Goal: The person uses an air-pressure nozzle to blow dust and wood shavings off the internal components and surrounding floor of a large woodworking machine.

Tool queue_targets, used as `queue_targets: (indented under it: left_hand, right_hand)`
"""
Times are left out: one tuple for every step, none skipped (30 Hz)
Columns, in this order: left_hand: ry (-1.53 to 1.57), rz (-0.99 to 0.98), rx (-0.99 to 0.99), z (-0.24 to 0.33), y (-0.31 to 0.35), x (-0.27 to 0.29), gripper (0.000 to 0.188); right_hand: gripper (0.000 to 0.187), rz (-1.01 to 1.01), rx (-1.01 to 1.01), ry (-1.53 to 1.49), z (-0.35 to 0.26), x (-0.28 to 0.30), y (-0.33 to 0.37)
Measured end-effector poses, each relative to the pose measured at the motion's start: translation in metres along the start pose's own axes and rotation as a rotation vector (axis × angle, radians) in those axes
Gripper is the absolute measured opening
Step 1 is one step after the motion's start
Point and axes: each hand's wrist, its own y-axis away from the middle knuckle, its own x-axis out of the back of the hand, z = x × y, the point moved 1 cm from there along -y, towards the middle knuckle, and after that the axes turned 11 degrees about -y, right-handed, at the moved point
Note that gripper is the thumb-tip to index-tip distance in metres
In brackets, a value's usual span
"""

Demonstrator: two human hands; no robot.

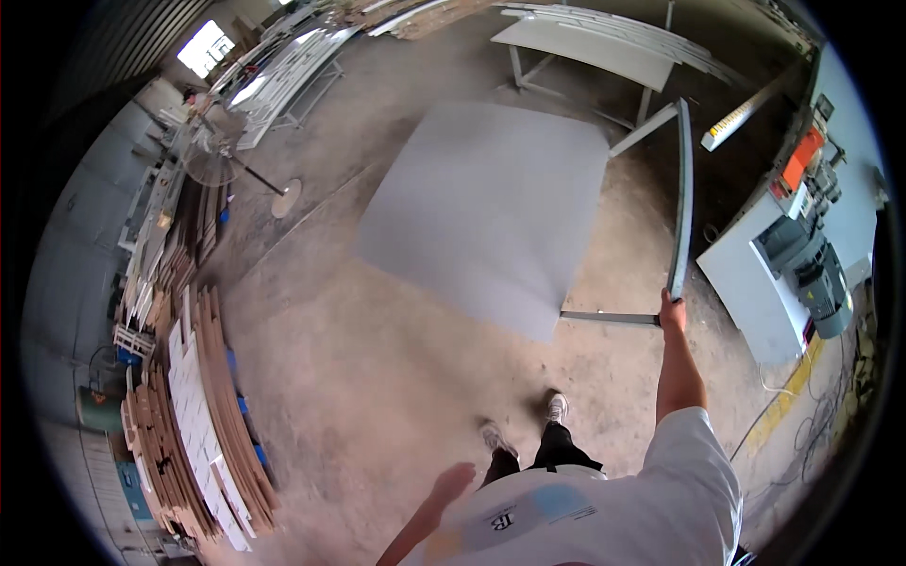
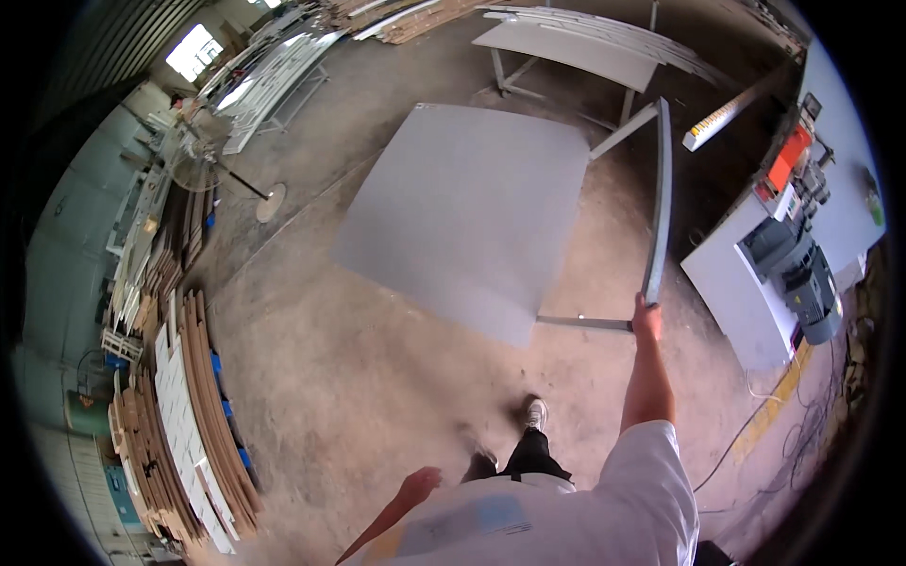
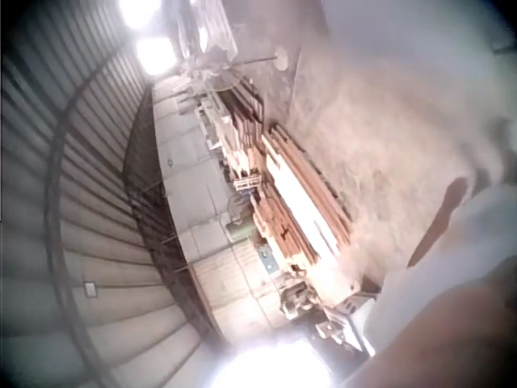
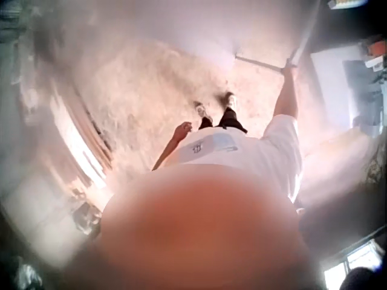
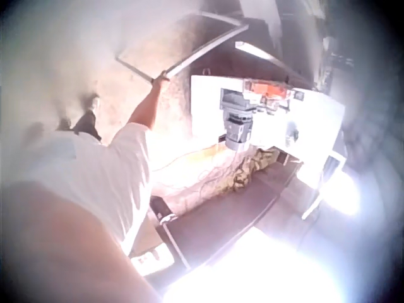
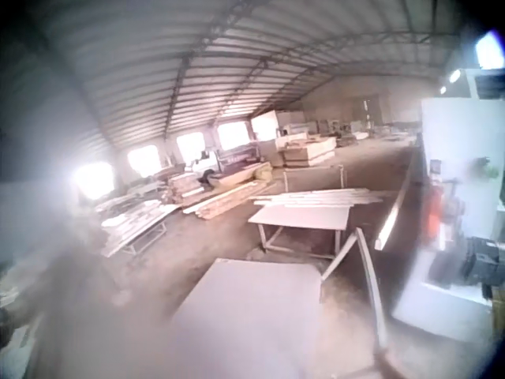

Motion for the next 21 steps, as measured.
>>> queue_targets:
  left_hand:
    - [-0.023,-0.022,-0.038,-0.004,-0.013,0.003,0.032]
    - [-0.047,-0.044,-0.075,-0.009,-0.027,0.007,0.032]
    - [-0.070,-0.067,-0.109,-0.012,-0.038,0.011,0.033]
    - [-0.056,-0.085,-0.104,-0.012,-0.045,0.018,0.034]
    - [-0.017,-0.114,0.014,-0.006,-0.058,0.027,0.033]
    - [0.016,-0.149,0.118,-0.001,-0.069,0.035,0.032]
    - [-0.136,-0.095,-0.077,-0.011,-0.087,0.036,0.031]
    - [-0.139,-0.115,-0.115,-0.008,-0.098,0.044,0.029]
    - [-0.117,-0.105,-0.128,0.003,-0.109,0.055,0.026]
    - [-0.097,-0.105,-0.155,0.015,-0.122,0.065,0.023]
    - [-0.130,-0.075,-0.228,0.022,-0.131,0.076,0.021]
    - [-0.161,-0.055,-0.318,0.034,-0.142,0.085,0.019]
    - [-0.186,-0.018,-0.373,0.036,-0.144,0.088,0.018]
    - [-0.175,0.064,-0.489,0.052,-0.154,0.088,0.017]
    - [-0.161,0.172,-0.561,0.058,-0.159,0.085,0.016]
    - [-0.134,0.279,-0.637,0.068,-0.167,0.081,0.015]
    - [-0.103,0.102,-0.446,0.086,-0.161,0.090,0.026]
    - [-0.021,0.161,-0.483,0.092,-0.159,0.085,0.033]
    - [0.062,0.218,-0.512,0.095,-0.153,0.076,0.040]
    - [0.144,0.272,-0.540,0.099,-0.149,0.071,0.048]
    - [0.068,0.119,-0.501,0.106,-0.146,0.075,0.063]
  right_hand:
    - [0.079,-0.056,-0.005,0.045,0.005,0.000,-0.006]
    - [0.080,-0.034,-0.001,0.059,0.017,-0.001,-0.003]
    - [0.083,0.012,-0.023,0.112,0.029,-0.007,0.000]
    - [0.082,-0.030,-0.037,0.083,0.030,-0.015,0.013]
    - [0.081,-0.047,-0.047,0.053,0.027,-0.023,0.033]
    - [0.082,-0.029,-0.049,0.029,0.037,-0.029,0.049]
    - [0.084,-0.020,-0.100,0.043,0.047,-0.034,0.063]
    - [0.085,-0.018,-0.145,0.019,0.046,-0.044,0.090]
    - [0.084,-0.031,-0.161,0.027,0.045,-0.052,0.117]
    - [0.083,0.009,-0.185,-0.021,0.059,-0.060,0.141]
    - [0.078,-0.020,-0.221,-0.087,0.055,-0.071,0.174]
    - [0.074,-0.061,-0.250,-0.240,0.067,-0.079,0.198]
    - [0.070,-0.167,-0.302,-0.348,0.033,-0.078,0.249]
    - [0.067,-0.213,-0.240,-0.385,0.086,-0.091,0.249]
    - [0.065,-0.221,-0.266,-0.300,0.093,-0.102,0.281]
    - [0.067,-0.258,-0.189,-0.257,0.106,-0.109,0.312]
    - [0.059,-0.398,-0.138,-0.219,0.103,-0.107,0.345]
    - [0.051,-0.629,-0.069,-0.188,0.082,-0.094,0.376]
    - [0.044,-0.859,0.006,-0.160,0.058,-0.077,0.404]
    - [0.037,-1.040,0.083,-0.128,0.039,-0.061,0.428]
    - [0.031,-1.145,0.156,-0.057,0.021,-0.048,0.447]
